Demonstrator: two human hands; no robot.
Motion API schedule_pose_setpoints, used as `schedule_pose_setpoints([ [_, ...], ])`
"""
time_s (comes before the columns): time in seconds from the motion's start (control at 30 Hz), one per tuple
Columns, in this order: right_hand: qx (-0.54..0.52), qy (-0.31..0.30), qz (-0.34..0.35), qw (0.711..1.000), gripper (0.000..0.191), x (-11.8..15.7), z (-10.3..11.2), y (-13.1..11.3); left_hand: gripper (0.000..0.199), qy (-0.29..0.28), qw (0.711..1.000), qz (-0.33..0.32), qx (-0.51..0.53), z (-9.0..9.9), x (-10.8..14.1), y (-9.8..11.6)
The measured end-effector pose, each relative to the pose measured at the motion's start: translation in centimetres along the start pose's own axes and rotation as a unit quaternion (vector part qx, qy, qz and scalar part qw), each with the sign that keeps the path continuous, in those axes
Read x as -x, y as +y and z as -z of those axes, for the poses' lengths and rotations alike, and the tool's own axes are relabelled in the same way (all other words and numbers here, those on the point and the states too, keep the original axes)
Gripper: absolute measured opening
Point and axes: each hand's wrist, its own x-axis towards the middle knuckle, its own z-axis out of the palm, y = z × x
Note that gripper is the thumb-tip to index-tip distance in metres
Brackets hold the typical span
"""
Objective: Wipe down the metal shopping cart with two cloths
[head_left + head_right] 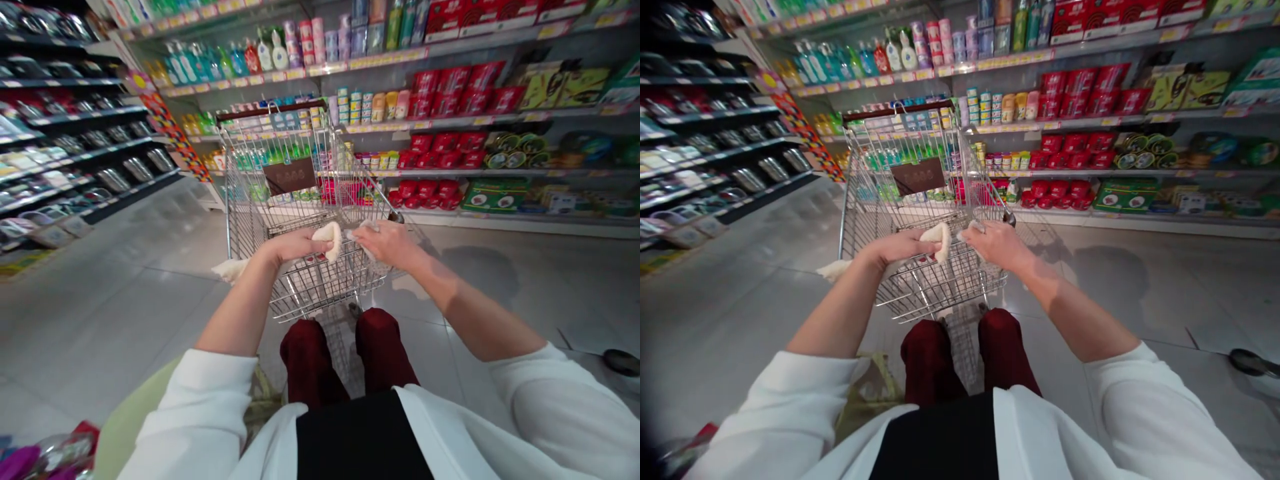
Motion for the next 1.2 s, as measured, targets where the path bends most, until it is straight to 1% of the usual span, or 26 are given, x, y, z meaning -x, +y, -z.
schedule_pose_setpoints([
  [0.07,-0.039,0.009,-0.025,0.999,0.032,-0.3,0.2,0.2,0.034,-0.008,1.000,-0.010,0.002,-0.1,-0.2,0.2],
  [0.13,-0.073,0.037,-0.076,0.994,0.034,-0.9,0.8,0.6,0.036,-0.023,1.000,-0.018,-0.002,0.0,-0.4,0.1],
  [0.23,-0.057,0.084,-0.184,0.978,0.038,-2.1,2.3,2.2,0.040,-0.038,0.999,-0.022,-0.010,0.3,-0.7,-0.4],
  [0.27,-0.037,0.081,-0.215,0.973,0.039,-2.5,2.8,2.8,0.041,-0.040,0.999,-0.022,-0.012,0.4,-0.8,-0.5],
  [0.3,-0.020,0.061,-0.233,0.970,0.041,-2.8,3.3,3.4,0.043,-0.040,0.999,-0.021,-0.015,0.5,-0.8,-0.7],
  [0.33,-0.013,0.028,-0.236,0.971,0.041,-3.0,3.5,4.0,0.043,-0.039,0.999,-0.020,-0.017,0.6,-0.8,-0.8],
  [0.43,-0.035,-0.091,-0.192,0.977,0.039,-2.9,3.0,4.5,0.045,-0.033,0.999,-0.014,-0.026,0.8,-0.6,-1.2],
  [0.47,-0.043,-0.108,-0.176,0.977,0.041,-2.7,2.6,4.4,0.047,-0.028,0.999,-0.007,-0.036,0.8,-0.4,-1.3],
  [0.53,-0.039,-0.100,-0.171,0.979,0.049,-2.4,1.6,3.7,0.053,-0.021,0.998,0.012,-0.065,1.0,-0.5,-1.2],
  [0.63,-0.019,-0.056,-0.181,0.982,0.053,-2.0,0.5,2.9,0.062,-0.041,0.991,0.032,-0.127,1.2,-1.8,0.2],
  [0.7,-0.020,-0.026,-0.179,0.983,0.052,-1.7,0.1,2.6,0.065,-0.057,0.982,0.027,-0.175,0.9,-3.8,1.8],
  [0.77,-0.028,0.017,-0.172,0.985,0.051,-1.3,-0.3,2.6,0.069,-0.063,0.974,0.014,-0.216,0.4,-6.2,3.1],
  [0.83,-0.040,0.075,-0.171,0.982,0.051,-0.8,-0.8,2.6,0.074,-0.072,0.969,-0.004,-0.237,-0.4,-8.3,3.6],
  [0.93,-0.059,0.157,-0.183,0.969,0.051,0.3,-1.8,2.2,0.080,-0.085,0.978,-0.054,-0.184,-1.6,-10.0,2.7],
  [1.0,-0.075,0.200,-0.194,0.958,0.048,0.8,-2.5,1.8,0.081,-0.105,0.982,-0.078,-0.134,-2.2,-10.1,1.9],
  [1.07,-0.092,0.243,-0.208,0.943,0.043,1.2,-3.2,1.3,0.082,-0.120,0.982,-0.090,-0.112,-2.5,-10.0,1.3],
  [1.2,-0.107,0.316,-0.217,0.917,0.035,1.8,-4.8,0.2,0.081,-0.118,0.985,-0.102,-0.079,-2.7,-10.0,1.2],
])
